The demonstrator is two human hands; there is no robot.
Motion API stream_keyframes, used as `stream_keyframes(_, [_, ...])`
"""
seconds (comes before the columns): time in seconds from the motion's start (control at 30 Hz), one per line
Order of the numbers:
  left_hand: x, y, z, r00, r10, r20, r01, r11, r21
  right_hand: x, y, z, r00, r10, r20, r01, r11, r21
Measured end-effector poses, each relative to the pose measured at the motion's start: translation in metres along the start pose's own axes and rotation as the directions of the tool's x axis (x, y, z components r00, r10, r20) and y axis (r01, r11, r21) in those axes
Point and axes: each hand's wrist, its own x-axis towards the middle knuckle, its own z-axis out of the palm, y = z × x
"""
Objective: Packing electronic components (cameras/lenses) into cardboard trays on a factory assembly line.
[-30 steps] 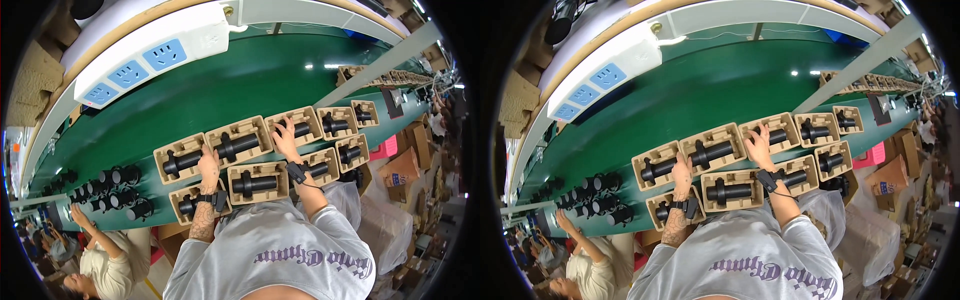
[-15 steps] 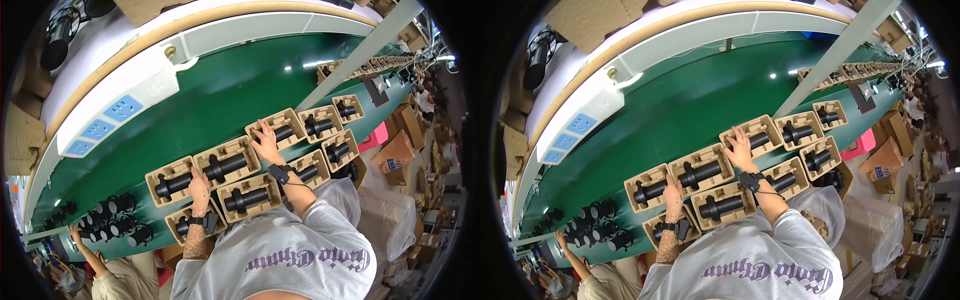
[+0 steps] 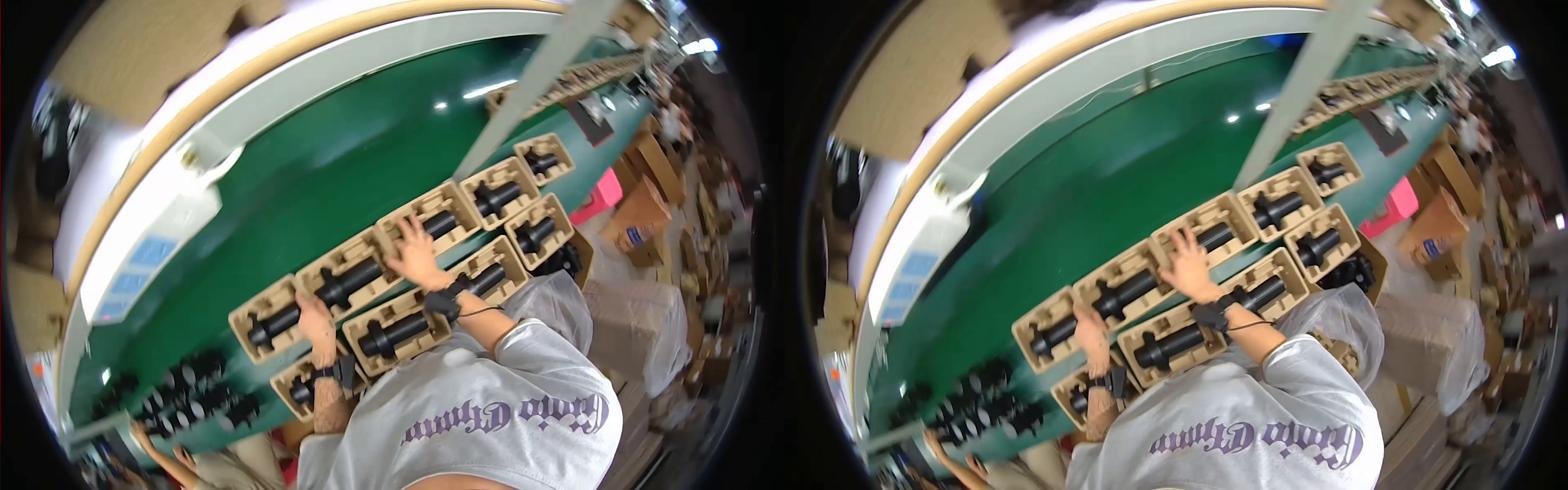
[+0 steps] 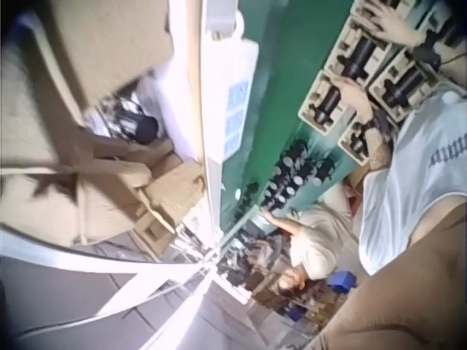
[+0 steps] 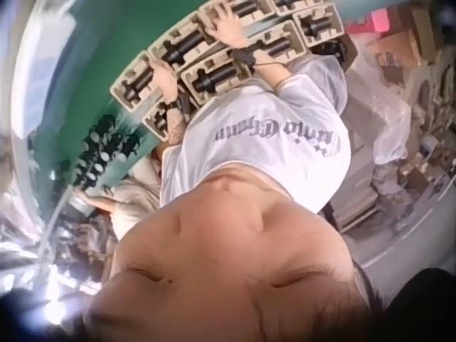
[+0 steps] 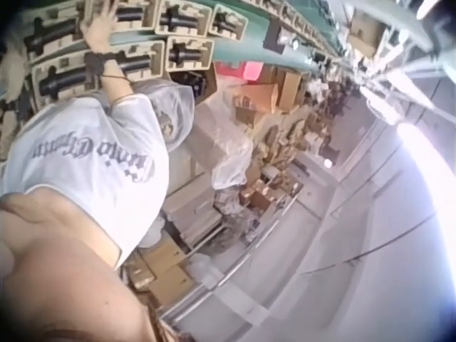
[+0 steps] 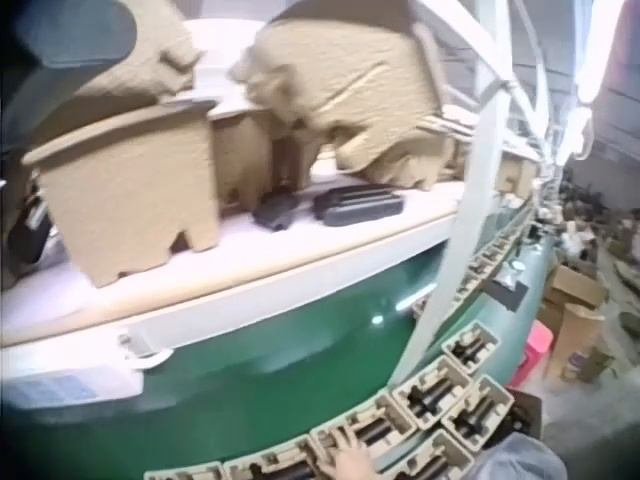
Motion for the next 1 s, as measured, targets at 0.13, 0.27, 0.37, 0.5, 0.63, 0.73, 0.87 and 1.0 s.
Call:
stream_keyframes(0.13, [-0.002,0.006,-0.030,0.982,-0.112,0.150,0.104,0.993,0.061,-0.004,-0.014,0.024,0.997,-0.058,-0.054,0.056,0.998,-0.034])
stream_keyframes(0.27, [0.010,0.021,-0.062,0.999,0.014,0.034,-0.013,0.999,-0.045,0.012,-0.031,-0.013,0.990,-0.084,-0.118,0.092,0.993,0.069])
stream_keyframes(0.37, [0.025,0.039,-0.090,0.996,0.034,-0.081,-0.045,0.989,-0.138,0.034,-0.051,-0.044,0.970,-0.126,-0.208,0.163,0.971,0.176])
stream_keyframes(0.5, [0.063,0.050,-0.088,0.978,0.066,-0.196,-0.094,0.986,-0.137,0.087,-0.054,-0.047,0.940,-0.171,-0.295,0.231,0.956,0.182])
stream_keyframes(0.63, [0.121,0.058,-0.051,0.992,0.127,-0.013,-0.128,0.990,-0.067,0.134,-0.023,-0.015,0.958,-0.065,-0.278,0.105,0.985,0.134])
stream_keyframes(0.73, [0.137,0.079,-0.004,0.957,0.285,0.062,-0.286,0.958,0.009,0.148,0.038,0.031,0.925,0.014,-0.380,-0.015,1.000,-0.001])
stream_keyframes(0.87, [0.149,0.052,0.028,0.949,0.310,0.056,-0.313,0.947,0.069,0.146,0.039,0.041,0.950,0.001,-0.313,0.004,1.000,0.014])
stream_keyframes(1.0, [0.152,0.080,0.046,0.926,0.363,0.102,-0.367,0.930,0.022,0.140,0.065,0.021,0.956,0.113,-0.271,-0.082,0.989,0.123])
